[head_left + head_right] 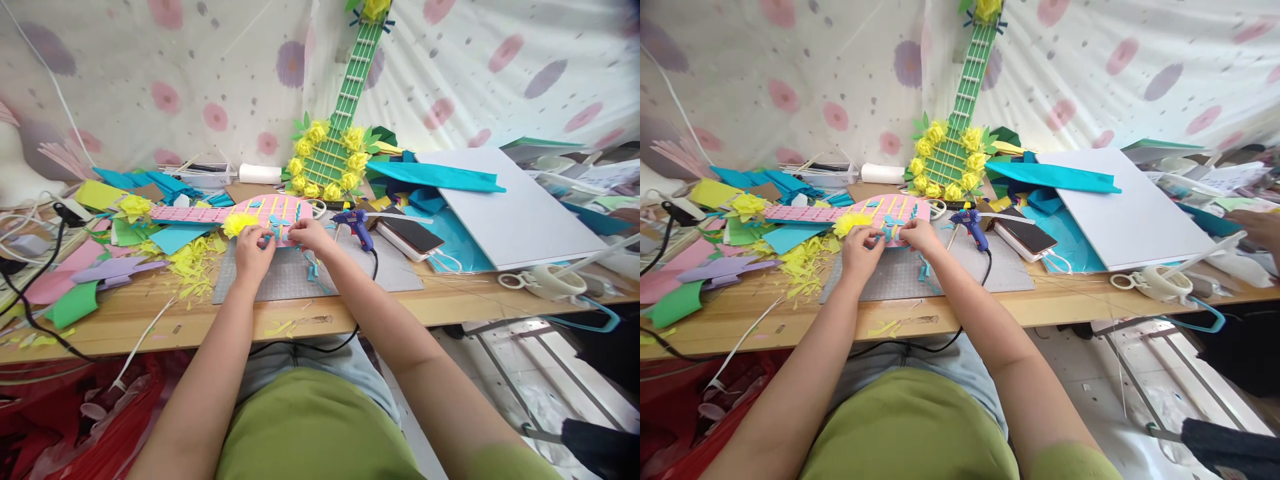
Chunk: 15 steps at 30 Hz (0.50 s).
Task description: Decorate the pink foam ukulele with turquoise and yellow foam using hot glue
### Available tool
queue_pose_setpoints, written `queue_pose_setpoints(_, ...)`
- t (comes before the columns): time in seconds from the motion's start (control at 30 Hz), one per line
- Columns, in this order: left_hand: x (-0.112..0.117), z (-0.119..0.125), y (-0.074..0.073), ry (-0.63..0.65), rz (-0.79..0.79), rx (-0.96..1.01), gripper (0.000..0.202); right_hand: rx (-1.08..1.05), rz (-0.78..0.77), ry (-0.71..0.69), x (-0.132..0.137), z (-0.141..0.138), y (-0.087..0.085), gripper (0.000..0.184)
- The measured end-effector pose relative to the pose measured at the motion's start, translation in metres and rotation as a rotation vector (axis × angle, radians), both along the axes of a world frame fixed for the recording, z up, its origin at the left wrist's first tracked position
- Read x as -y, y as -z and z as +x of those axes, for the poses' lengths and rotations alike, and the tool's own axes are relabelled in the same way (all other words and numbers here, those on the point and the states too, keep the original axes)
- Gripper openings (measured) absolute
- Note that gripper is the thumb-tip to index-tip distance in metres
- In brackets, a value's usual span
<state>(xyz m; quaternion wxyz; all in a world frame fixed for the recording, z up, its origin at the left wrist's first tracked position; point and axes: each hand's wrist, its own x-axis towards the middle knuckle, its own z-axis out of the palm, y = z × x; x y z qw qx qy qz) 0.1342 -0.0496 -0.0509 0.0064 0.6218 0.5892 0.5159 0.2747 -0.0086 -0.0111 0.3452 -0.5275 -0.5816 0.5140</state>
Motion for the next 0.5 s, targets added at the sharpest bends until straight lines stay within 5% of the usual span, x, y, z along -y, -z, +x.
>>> queue_pose_setpoints(0.5, -0.0008, 0.0013, 0.0027, -0.004, 0.030, 0.086, 0.007, 0.020, -0.055, 0.008, -0.0002, -0.0031, 0.0048, 0.012)
